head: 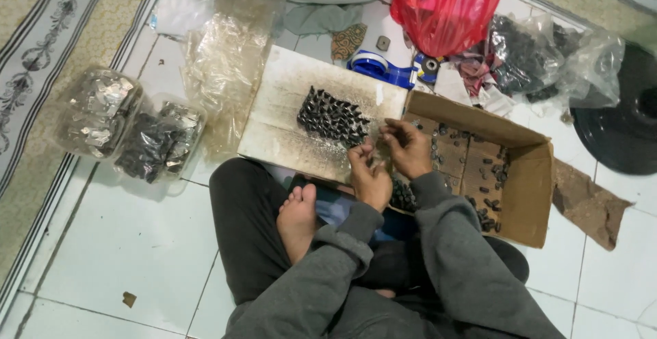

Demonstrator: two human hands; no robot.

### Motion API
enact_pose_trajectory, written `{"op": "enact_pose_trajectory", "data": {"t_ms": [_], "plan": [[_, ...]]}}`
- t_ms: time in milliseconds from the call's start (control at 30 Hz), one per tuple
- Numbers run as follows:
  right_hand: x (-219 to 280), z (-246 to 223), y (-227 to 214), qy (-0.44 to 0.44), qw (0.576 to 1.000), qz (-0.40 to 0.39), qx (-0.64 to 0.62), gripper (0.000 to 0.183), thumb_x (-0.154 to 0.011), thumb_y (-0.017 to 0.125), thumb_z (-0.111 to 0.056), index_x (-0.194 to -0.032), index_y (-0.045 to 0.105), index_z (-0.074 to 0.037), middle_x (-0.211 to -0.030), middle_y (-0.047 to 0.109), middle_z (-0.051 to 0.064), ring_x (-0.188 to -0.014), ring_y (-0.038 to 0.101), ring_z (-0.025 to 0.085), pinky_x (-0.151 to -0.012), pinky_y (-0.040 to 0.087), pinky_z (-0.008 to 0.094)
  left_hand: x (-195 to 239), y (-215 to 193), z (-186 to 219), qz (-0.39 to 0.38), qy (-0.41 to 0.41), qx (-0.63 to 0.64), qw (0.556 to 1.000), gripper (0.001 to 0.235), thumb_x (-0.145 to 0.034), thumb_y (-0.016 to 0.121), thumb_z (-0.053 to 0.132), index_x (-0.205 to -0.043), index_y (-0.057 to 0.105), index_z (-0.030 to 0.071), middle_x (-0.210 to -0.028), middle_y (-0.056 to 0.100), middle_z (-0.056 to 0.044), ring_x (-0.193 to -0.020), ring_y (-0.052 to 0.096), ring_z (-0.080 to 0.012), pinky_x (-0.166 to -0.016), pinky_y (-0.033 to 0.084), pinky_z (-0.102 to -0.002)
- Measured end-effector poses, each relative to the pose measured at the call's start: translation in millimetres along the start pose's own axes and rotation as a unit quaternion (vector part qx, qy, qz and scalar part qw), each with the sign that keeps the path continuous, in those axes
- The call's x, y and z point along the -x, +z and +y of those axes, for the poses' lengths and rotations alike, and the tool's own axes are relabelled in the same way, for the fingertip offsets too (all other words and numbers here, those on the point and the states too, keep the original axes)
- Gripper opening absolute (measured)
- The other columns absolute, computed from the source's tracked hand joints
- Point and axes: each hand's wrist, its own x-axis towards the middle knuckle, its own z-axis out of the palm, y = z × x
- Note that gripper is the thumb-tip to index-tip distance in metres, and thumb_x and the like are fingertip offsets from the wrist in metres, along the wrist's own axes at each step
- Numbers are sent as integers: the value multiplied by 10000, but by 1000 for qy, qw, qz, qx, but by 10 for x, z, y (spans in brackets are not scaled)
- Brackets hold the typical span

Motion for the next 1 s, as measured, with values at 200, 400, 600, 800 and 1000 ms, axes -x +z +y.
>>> {"op": "enact_pose_trajectory", "data": {"t_ms": [200, 400, 600, 800, 1000], "plan": [[288, 227, -857, 51, 996, 69, 7, 220, -998, 757, -5, -1217, 751, 14, -982, 756, 241, -906, 759, 302, -742, 636, 405, 88, -38, -38, -61, 40, -151, 986, 206, -1008, 499, -20, -1162, 521, 116, -1225, 644, -160, -1261, 599, -447, -975, 637, -602], [776, 1013, -1449, 121, 983, -11, 136, 172, -998, 790, -73, -1127, 780, 41, -938, 753, 267, -924, 737, 471, -730, 625, 573, -51, 76, -429, -183, 120, -335, 916, 255, -972, 574, -30, -1171, 682, 87, -1067, 723, -184, -1054, 726, -406, -790, 700, -535], [873, 1450, -1292, 173, 928, -133, 303, 131, -896, 791, -166, -1013, 845, -194, -1038, 819, 94, -1073, 747, 386, -945, 585, 544, -285, 401, -662, -299, 133, -625, 709, 74, -928, 654, -9, -978, 706, -21, -1025, 685, -263, -829, 765, -349, -670, 704, -450], [752, 1194, -1179, 216, 901, -156, 342, 192, -905, 785, -218, -1087, 837, -252, -1091, 817, 41, -1100, 756, 332, -938, 620, 504, -525, 754, -814, -342, 70, -716, 605, 132, -890, 678, 51, -825, 772, -16, -772, 720, -260, -708, 764, -381, -539, 641, -507], [722, 1127, -928, 131, 884, -247, 375, 217, -901, 763, -219, -1093, 828, -142, -1166, 786, 140, -1096, 737, 406, -908, 633, 527, -560, 568, -1589, -299, 144, -769, 546, 164, -896, 676, 17, -768, 773, 44, -716, 735, -169, -684, 758, -278, -599, 640, -460]]}}
